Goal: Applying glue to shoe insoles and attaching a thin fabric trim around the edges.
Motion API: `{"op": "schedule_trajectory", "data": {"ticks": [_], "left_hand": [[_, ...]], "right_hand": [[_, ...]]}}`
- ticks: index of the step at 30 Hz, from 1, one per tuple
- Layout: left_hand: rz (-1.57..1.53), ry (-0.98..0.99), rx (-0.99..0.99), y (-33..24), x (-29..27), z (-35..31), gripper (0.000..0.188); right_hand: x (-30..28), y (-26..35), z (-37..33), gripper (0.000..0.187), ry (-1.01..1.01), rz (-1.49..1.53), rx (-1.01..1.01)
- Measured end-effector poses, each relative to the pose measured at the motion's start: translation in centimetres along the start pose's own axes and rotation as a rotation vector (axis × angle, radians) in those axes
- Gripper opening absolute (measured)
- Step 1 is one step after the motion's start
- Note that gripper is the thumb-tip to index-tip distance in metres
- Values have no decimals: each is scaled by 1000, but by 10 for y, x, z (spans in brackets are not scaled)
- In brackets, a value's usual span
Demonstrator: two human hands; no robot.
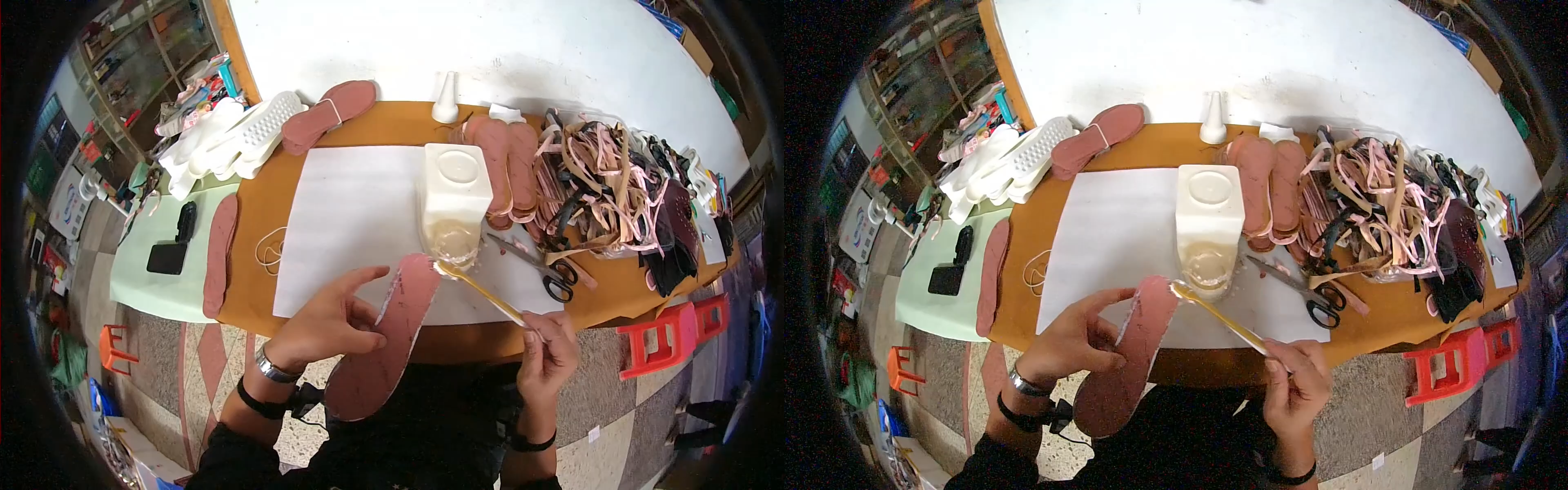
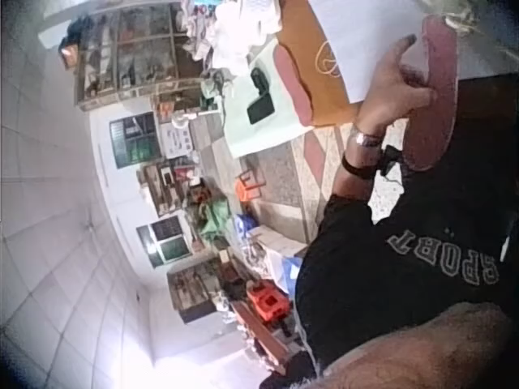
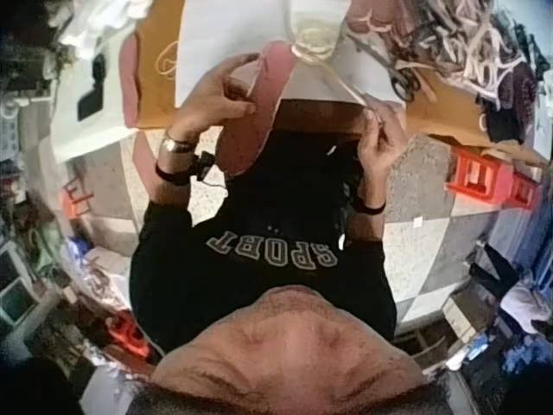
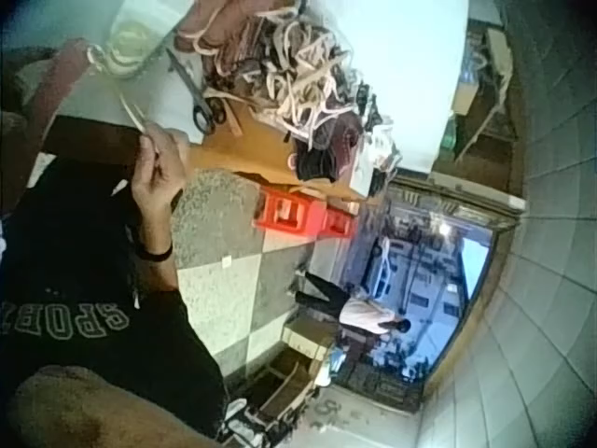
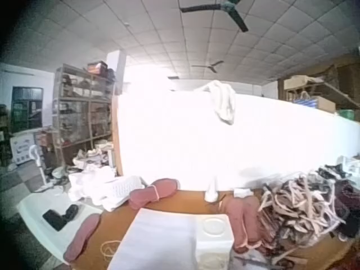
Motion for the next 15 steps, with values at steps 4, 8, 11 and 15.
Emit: {"op": "schedule_trajectory", "data": {"ticks": [4,8,11,15], "left_hand": [[20,-17,0,-2,0,2,93],[-28,-37,-10,-3,0,3,92],[-81,-79,-62,2,-8,-1,93],[-176,-208,-5,11,-24,4,84]], "right_hand": [[-5,0,-3,15,-36,101,10],[0,4,-8,14,55,81,-63],[-9,-12,-6,13,-20,22,13],[-28,-34,6,13,-105,74,73]]}}
Point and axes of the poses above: each hand's wrist, its own z-axis towards the middle knuckle, its own x-axis out of the palm, y = z × x, the point moved 9 cm from there along z, towards the middle knuckle, and after that the axes turned 7 degrees about z, right-handed, at the moved point
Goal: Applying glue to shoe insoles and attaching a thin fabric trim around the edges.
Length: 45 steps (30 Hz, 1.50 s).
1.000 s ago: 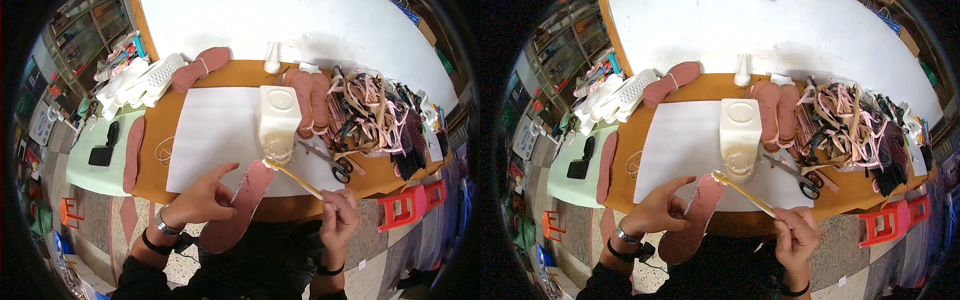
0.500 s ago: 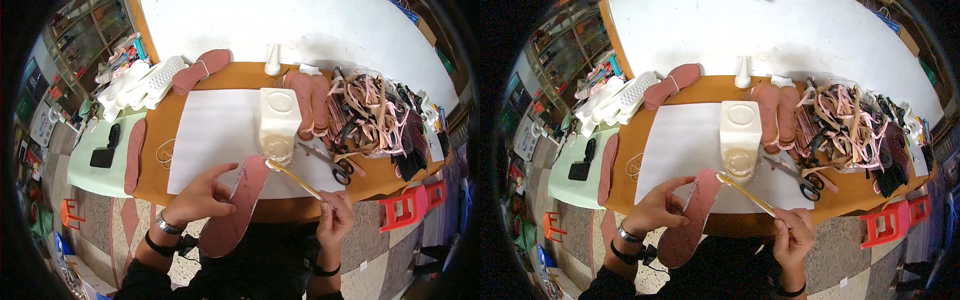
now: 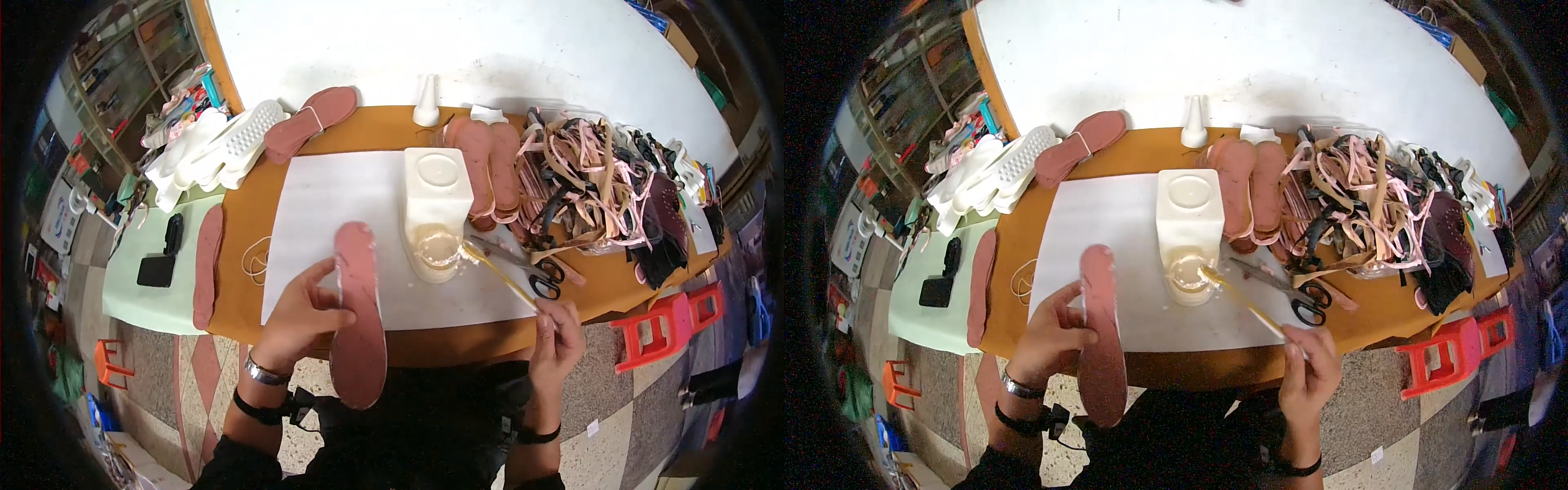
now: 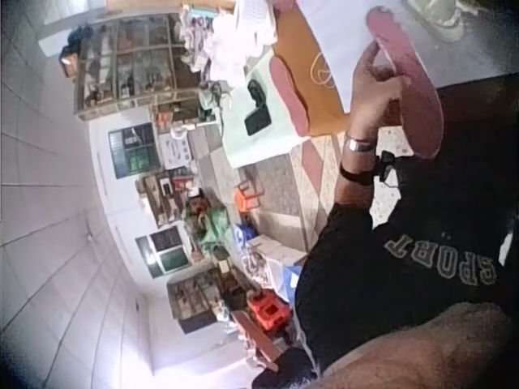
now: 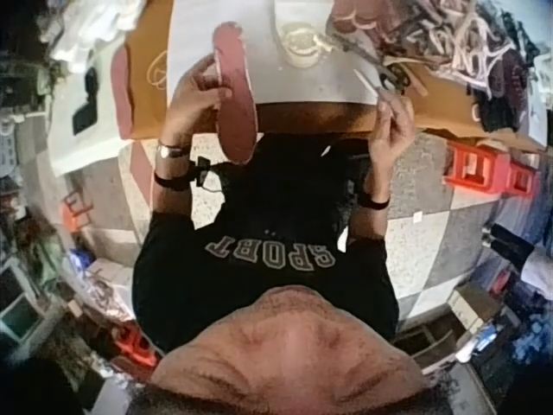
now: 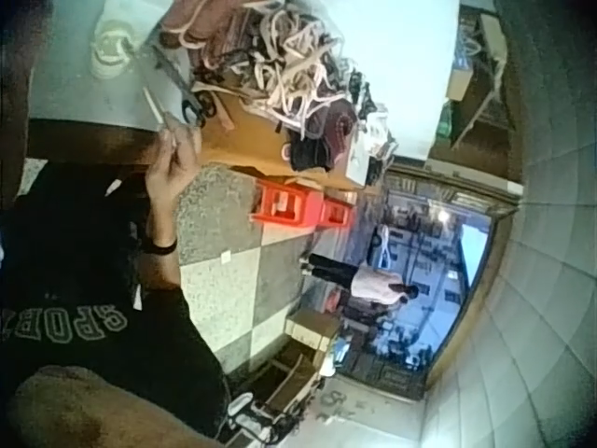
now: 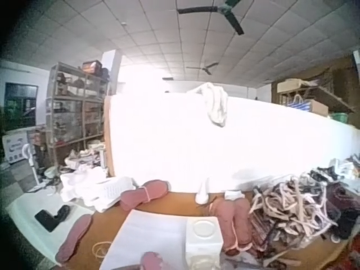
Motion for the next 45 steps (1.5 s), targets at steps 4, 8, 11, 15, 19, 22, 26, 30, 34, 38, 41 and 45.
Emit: {"op": "schedule_trajectory", "data": {"ticks": [4,8,11,15,19,22,26,30,34,38,41,45], "left_hand": [[-296,-81,188,8,-7,26,68],[-508,-114,266,23,-8,46,48],[-608,-98,300,30,-3,59,45],[-543,-146,408,30,-6,69,44],[-555,-181,440,36,-11,74,46],[-653,-117,458,37,-9,74,55],[-665,-141,427,43,-12,77,55],[-691,-137,417,46,-12,78,56],[-726,-121,429,47,-14,77,58],[-726,-133,407,52,-15,81,58],[-678,-121,445,52,-16,81,59],[-684,-119,456,54,-16,80,55]], "right_hand": [[15,-23,18,13,190,-42,84],[24,-39,30,14,223,-112,60],[32,-44,36,14,264,-202,-73],[43,-50,34,14,313,-459,-255],[54,-56,29,14,330,-625,-299],[55,-55,30,15,342,-626,-292],[47,-48,37,18,360,-613,-244],[23,-30,55,18,321,-578,-280],[-10,-23,83,13,275,-553,-172],[-48,-20,123,11,227,-616,-151],[-81,-28,157,9,114,-616,-143],[-133,-61,205,14,-85,-677,9]]}}
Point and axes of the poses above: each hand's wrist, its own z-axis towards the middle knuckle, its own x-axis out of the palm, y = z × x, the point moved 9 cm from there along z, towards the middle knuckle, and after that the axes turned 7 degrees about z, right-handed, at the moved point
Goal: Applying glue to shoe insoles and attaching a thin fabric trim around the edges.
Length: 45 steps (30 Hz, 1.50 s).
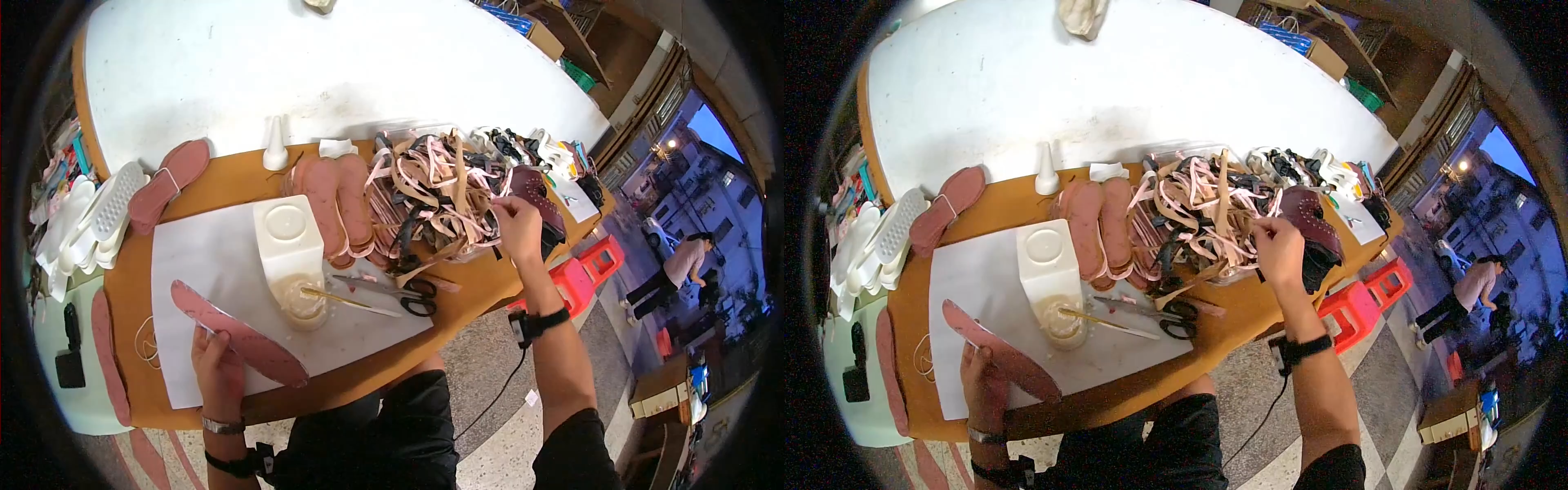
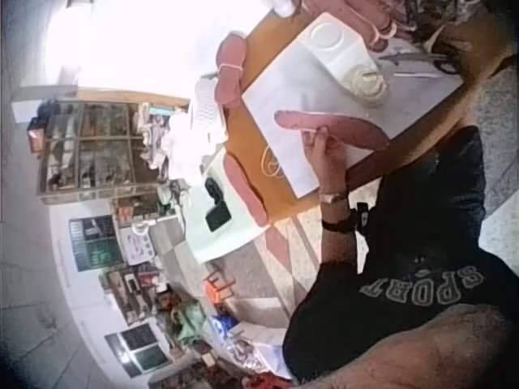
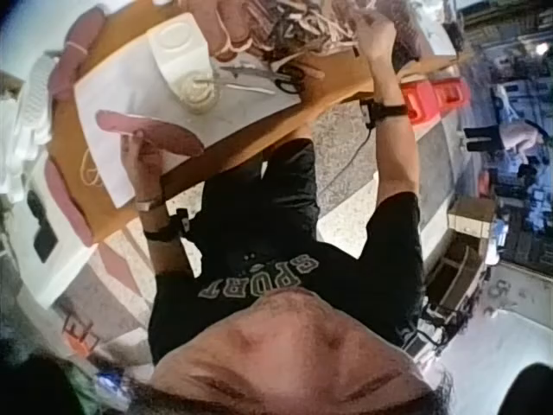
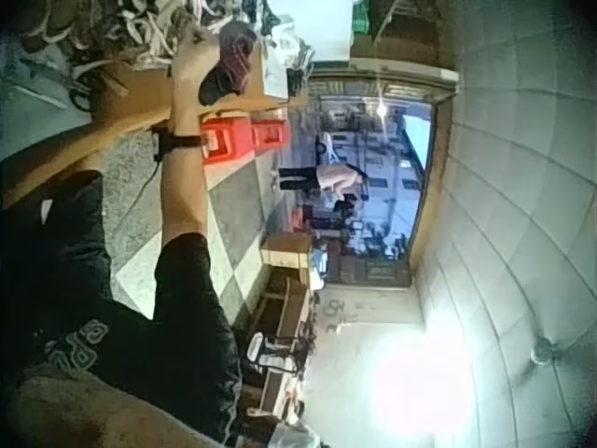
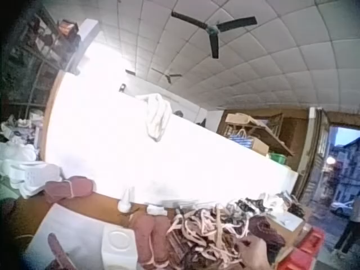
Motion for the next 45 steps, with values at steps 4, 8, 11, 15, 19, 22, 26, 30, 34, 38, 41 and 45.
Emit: {"op": "schedule_trajectory", "data": {"ticks": [4,8,11,15,19,22,26,30,34,38,41,45], "left_hand": [[-30,-3,28,-2,2,0,56],[-1,-29,24,-2,2,1,58],[-49,-35,-23,0,1,0,63],[-29,-51,-44,0,-1,-1,64],[-38,-42,-27,-3,4,0,65],[-79,-32,2,-6,8,-2,66],[-70,-68,-9,-4,8,-3,65],[-42,-50,-22,-2,7,-1,63],[-64,-24,1,-2,7,-3,61],[26,-23,-71,0,7,-1,60],[-34,-33,-31,-4,9,-3,61],[-36,-53,-33,-3,9,-3,62]], "right_hand": [[-6,-27,27,17,-71,-94,102],[18,4,42,16,-33,-22,-94],[59,40,50,20,86,-125,-252],[107,53,60,29,189,-356,-117],[126,50,61,27,215,-615,-7],[124,42,69,28,204,-580,-17],[109,21,86,27,159,-378,81],[97,23,91,36,184,-191,105],[118,38,67,37,356,-450,-22],[128,31,65,25,267,-571,-13],[119,35,76,20,148,-443,-92],[82,55,101,17,-73,-32,-173]]}}
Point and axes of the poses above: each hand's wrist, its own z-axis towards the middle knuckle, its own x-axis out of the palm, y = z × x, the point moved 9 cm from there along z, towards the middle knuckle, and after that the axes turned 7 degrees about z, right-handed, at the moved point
